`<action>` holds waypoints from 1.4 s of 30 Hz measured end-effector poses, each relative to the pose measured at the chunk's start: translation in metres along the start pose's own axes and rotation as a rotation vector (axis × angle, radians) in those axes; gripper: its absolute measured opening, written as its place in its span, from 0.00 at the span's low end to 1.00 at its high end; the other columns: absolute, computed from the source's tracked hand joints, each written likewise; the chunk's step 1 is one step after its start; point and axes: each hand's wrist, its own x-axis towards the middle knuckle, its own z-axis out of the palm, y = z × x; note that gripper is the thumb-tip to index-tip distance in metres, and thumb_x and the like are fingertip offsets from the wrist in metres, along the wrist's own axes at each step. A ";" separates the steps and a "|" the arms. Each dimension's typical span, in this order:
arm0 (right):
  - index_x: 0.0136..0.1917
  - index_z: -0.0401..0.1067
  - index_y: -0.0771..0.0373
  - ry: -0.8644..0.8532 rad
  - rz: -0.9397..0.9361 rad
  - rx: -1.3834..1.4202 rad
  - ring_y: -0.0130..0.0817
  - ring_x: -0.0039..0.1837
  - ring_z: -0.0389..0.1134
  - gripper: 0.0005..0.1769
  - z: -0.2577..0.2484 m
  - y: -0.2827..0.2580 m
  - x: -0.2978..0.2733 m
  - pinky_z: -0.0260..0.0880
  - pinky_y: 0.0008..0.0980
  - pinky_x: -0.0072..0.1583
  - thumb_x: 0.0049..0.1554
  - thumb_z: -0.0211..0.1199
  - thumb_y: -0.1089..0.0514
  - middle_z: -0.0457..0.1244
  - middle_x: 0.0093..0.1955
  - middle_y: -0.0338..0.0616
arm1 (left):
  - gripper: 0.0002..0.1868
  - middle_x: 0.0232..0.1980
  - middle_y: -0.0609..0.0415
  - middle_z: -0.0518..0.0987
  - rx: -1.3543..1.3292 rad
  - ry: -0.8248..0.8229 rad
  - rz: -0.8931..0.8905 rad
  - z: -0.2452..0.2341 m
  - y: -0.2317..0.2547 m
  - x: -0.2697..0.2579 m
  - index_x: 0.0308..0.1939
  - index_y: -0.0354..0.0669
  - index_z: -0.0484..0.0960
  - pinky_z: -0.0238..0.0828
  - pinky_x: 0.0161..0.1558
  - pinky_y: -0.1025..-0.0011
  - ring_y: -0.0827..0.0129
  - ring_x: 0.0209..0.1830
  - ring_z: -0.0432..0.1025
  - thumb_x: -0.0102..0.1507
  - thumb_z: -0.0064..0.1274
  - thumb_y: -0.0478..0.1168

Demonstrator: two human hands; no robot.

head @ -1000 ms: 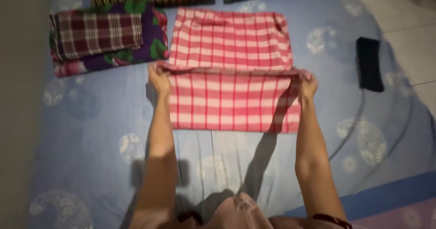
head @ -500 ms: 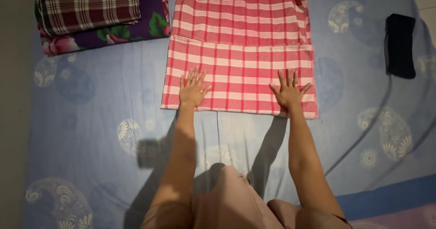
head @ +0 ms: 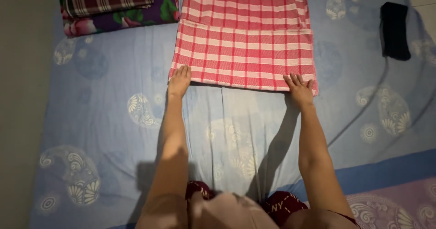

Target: Fold clothes and tidy the bedsheet on a bed.

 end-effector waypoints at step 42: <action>0.81 0.49 0.45 0.062 0.072 0.049 0.50 0.84 0.38 0.37 -0.019 -0.038 0.082 0.21 0.78 0.72 0.65 0.36 0.31 0.41 0.85 0.42 | 0.35 0.84 0.59 0.44 -0.530 -0.129 -0.208 -0.055 0.107 0.091 0.80 0.56 0.49 0.28 0.74 0.42 0.57 0.81 0.38 0.69 0.30 0.59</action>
